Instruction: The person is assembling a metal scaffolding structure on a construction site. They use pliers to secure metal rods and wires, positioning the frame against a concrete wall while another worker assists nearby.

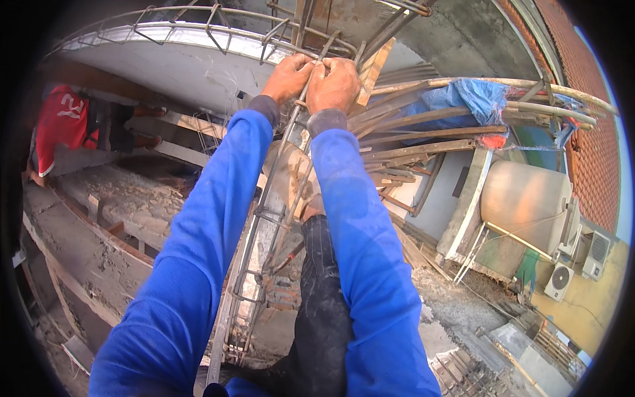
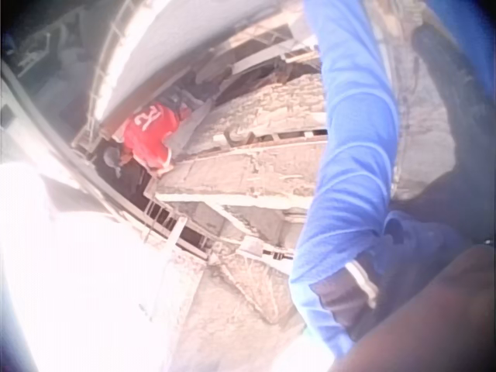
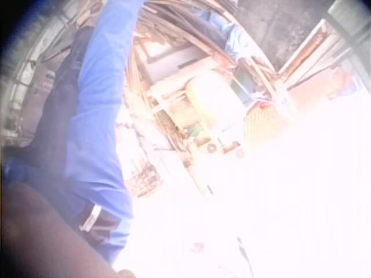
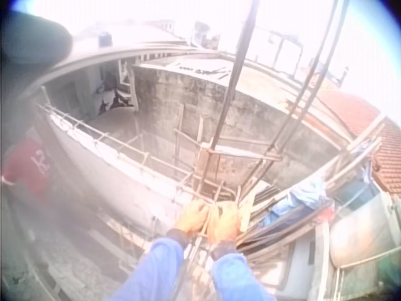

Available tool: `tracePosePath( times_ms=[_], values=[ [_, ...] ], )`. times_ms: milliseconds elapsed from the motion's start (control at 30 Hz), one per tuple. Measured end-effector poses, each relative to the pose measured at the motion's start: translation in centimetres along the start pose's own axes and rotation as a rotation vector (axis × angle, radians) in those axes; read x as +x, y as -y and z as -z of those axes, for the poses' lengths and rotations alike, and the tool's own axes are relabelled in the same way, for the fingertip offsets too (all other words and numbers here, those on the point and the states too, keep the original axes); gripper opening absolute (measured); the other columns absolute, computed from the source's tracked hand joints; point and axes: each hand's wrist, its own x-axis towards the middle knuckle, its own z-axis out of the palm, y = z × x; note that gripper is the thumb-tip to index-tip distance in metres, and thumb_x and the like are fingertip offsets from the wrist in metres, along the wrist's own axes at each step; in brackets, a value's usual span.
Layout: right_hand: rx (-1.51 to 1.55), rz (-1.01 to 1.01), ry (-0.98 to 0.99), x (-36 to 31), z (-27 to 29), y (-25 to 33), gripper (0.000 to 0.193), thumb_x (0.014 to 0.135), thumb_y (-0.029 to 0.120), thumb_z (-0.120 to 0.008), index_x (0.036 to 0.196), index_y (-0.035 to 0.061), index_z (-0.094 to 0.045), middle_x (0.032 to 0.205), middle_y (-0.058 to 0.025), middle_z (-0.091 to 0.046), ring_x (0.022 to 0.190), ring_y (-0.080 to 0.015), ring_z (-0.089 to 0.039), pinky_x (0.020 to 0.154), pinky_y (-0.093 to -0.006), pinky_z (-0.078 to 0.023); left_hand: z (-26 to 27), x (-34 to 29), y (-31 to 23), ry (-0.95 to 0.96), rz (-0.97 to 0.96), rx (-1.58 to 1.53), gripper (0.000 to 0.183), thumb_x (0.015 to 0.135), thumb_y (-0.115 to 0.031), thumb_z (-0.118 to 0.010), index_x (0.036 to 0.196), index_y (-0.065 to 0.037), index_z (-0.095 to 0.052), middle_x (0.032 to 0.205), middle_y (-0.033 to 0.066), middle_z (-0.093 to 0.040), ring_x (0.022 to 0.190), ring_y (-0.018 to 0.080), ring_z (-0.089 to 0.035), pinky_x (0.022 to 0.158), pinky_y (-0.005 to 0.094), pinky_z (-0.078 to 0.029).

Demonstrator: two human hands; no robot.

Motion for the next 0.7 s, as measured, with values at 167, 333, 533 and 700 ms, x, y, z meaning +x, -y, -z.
tracePosePath(
  times_ms=[167, 333, 533, 700],
  values=[
    [0.008, 0.02, 0.026, -0.1, -0.1, -0.3, 0.017, 0.081, 0.015, -0.066, 0.091, 0.0023, -0.069, 0.102, -0.0122, -0.062, 0.098, -0.03, -0.059, 0.091, -0.0407, -0.042, 0.4, -0.6, 0.3, 0.088, 0.124, -0.423, 0.027, 0.091, -0.02, -0.059, 0.107, -0.001, -0.068, 0.096, 0.0034, -0.068, 0.086, 0.0106, -0.059, 0.075, 0.0258, -0.049],
    [-0.032, -0.02, 0.051, -0.2, 0.0, 0.2, 0.017, 0.083, 0.018, -0.064, 0.091, 0.0041, -0.069, 0.104, -0.0106, -0.061, 0.1, -0.0278, -0.058, 0.093, -0.0408, -0.04, -0.8, -0.5, 1.2, -0.086, 0.106, -0.625, 0.019, 0.084, -0.013, -0.066, 0.095, 0.002, -0.069, 0.089, 0.0083, -0.07, 0.078, 0.0106, -0.062, 0.07, 0.0259, -0.05],
    [-0.061, 0.1, -0.071, -0.1, 0.1, 0.1, 0.015, 0.078, 0.008, -0.068, 0.087, -0.0041, -0.068, 0.095, -0.0167, -0.063, 0.078, -0.0272, -0.065, 0.072, -0.0357, -0.053, -2.1, -0.7, 0.1, -0.215, 0.128, -1.089, 0.042, 0.079, 0.002, -0.069, 0.109, -0.004, -0.04, 0.083, 0.0079, -0.064, 0.069, 0.0122, -0.061, 0.059, 0.0247, -0.049],
    [-0.045, -0.082, 0.072, -0.4, 0.0, 1.3, 0.02, 0.087, 0.022, -0.059, 0.096, 0.0072, -0.069, 0.108, -0.007, -0.061, 0.104, -0.0243, -0.058, 0.103, -0.046, -0.035, -1.2, -0.2, 1.4, -0.143, 0.121, -0.996, 0.036, 0.085, -0.008, -0.065, 0.112, -0.003, -0.042, 0.083, 0.0068, -0.064, 0.067, 0.0106, -0.058, 0.057, 0.0255, -0.048]
  ],
)
